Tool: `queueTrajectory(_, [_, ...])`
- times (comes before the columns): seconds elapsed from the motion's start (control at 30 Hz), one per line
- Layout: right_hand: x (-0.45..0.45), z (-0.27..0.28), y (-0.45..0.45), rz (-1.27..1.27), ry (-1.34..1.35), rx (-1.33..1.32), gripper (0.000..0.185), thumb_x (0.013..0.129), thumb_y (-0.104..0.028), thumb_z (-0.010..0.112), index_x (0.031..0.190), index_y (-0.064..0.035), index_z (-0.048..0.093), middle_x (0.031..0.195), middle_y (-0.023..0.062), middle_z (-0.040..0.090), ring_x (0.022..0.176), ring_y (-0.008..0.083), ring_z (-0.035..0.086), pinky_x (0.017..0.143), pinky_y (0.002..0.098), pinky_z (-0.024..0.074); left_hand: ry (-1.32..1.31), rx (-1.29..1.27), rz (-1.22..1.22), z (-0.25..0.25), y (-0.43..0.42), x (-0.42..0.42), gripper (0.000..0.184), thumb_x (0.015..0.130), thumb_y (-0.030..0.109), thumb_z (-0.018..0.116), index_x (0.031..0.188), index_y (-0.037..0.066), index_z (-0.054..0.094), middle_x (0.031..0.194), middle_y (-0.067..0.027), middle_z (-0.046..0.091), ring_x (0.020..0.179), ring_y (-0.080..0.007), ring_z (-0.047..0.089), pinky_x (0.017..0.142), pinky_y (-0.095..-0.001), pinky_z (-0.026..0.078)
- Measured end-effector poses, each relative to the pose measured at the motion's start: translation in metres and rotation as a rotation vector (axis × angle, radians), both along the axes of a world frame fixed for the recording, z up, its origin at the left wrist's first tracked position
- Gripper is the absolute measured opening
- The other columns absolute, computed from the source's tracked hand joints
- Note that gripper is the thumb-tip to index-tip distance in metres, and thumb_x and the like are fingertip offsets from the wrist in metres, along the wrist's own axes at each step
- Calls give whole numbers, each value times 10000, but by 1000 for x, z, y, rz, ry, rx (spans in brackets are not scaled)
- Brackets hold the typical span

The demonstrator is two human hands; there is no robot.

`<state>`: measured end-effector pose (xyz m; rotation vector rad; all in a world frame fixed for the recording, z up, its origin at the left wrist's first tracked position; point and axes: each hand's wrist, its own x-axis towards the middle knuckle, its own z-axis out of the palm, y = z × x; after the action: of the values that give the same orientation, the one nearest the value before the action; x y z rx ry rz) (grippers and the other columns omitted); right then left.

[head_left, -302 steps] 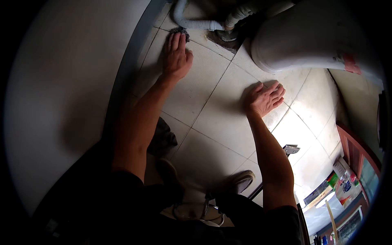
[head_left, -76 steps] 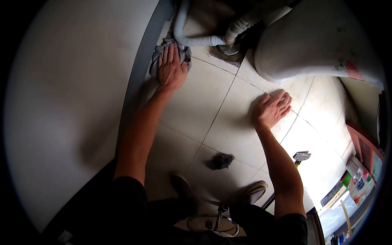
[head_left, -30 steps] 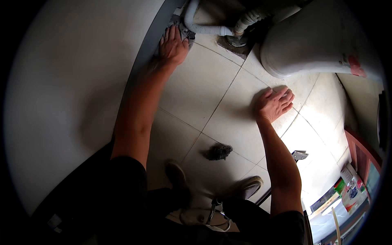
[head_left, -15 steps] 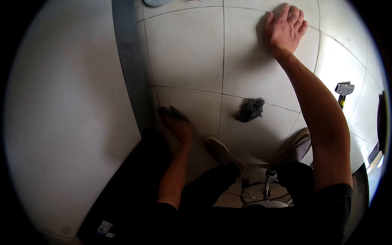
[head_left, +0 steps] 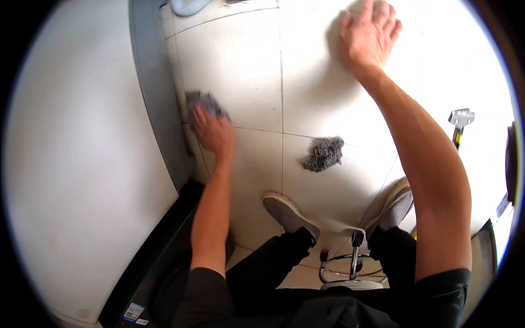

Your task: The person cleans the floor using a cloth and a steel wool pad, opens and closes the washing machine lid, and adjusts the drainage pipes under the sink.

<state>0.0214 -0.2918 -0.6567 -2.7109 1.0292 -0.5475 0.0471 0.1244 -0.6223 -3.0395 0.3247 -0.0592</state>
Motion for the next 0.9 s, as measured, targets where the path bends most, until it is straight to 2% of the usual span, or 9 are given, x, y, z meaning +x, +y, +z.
queueTrajectory(0.17, [6,5,5,-18,154,-4,687,1032,-417,421,1561,10,323,1627,280,253,1563,423,141,1279,548,47,117,-20,-6,-3,-72,163,694,1034,383,390,1614,17,287,1708,-140,233,1573,-334,205,1235,-593,193])
queueTrajectory(0.27, [12,10,6,-27,232,12,699,1025,-407,437,1572,4,294,1632,274,228,1557,440,125,1271,558,52,57,-135,-59,-6,-108,227,668,1023,388,413,1595,48,350,1679,-96,310,1550,-303,261,1234,-589,195])
queueTrajectory(0.37, [9,5,7,-25,242,-2,694,1022,-399,444,1570,3,300,1630,269,234,1554,436,135,1266,561,61,-100,-40,-191,-23,-102,214,636,1016,373,441,1563,49,418,1652,-96,377,1535,-291,308,1240,-557,206])
queueTrajectory(0.43, [7,8,8,-20,253,-21,692,1021,-396,447,1569,2,302,1631,266,237,1554,433,136,1264,562,65,-88,-92,-275,-16,-69,148,621,997,303,526,1560,60,429,1636,-90,417,1528,-279,339,1243,-531,223])
queueTrajectory(0.6, [11,12,10,-47,287,21,719,1023,-427,437,1583,-3,284,1634,253,236,1555,424,146,1271,541,79,166,-89,-36,13,43,-50,649,918,157,582,1544,50,450,1639,-107,376,1535,-325,299,1205,-586,246])
queueTrajectory(0.67, [7,9,11,-20,288,26,729,1027,-442,432,1589,-4,275,1640,250,229,1561,420,138,1279,525,76,183,-94,21,10,78,-112,661,925,163,581,1555,37,426,1647,-104,369,1537,-327,300,1211,-584,240])
queueTrajectory(0.77, [-1,19,-3,35,364,97,755,1038,-505,456,1605,-36,288,1682,219,176,1591,377,84,1304,472,74,105,-109,155,7,62,-106,668,948,190,583,1569,29,400,1653,-102,365,1537,-324,304,1213,-589,239])
queueTrajectory(0.83, [-23,48,-28,250,444,231,772,1031,-527,493,1599,-38,310,1682,201,200,1573,395,168,1293,487,163,-36,-125,283,-7,40,-90,641,969,208,591,1561,37,412,1651,-101,366,1528,-316,320,1199,-590,264])
queueTrajectory(0.9, [-48,41,-104,457,241,871,844,1018,-580,532,1589,3,317,1660,235,263,1522,423,302,1245,503,295,-85,-151,307,-13,-14,-52,581,988,222,603,1518,33,460,1630,-103,402,1513,-298,351,1186,-562,296])
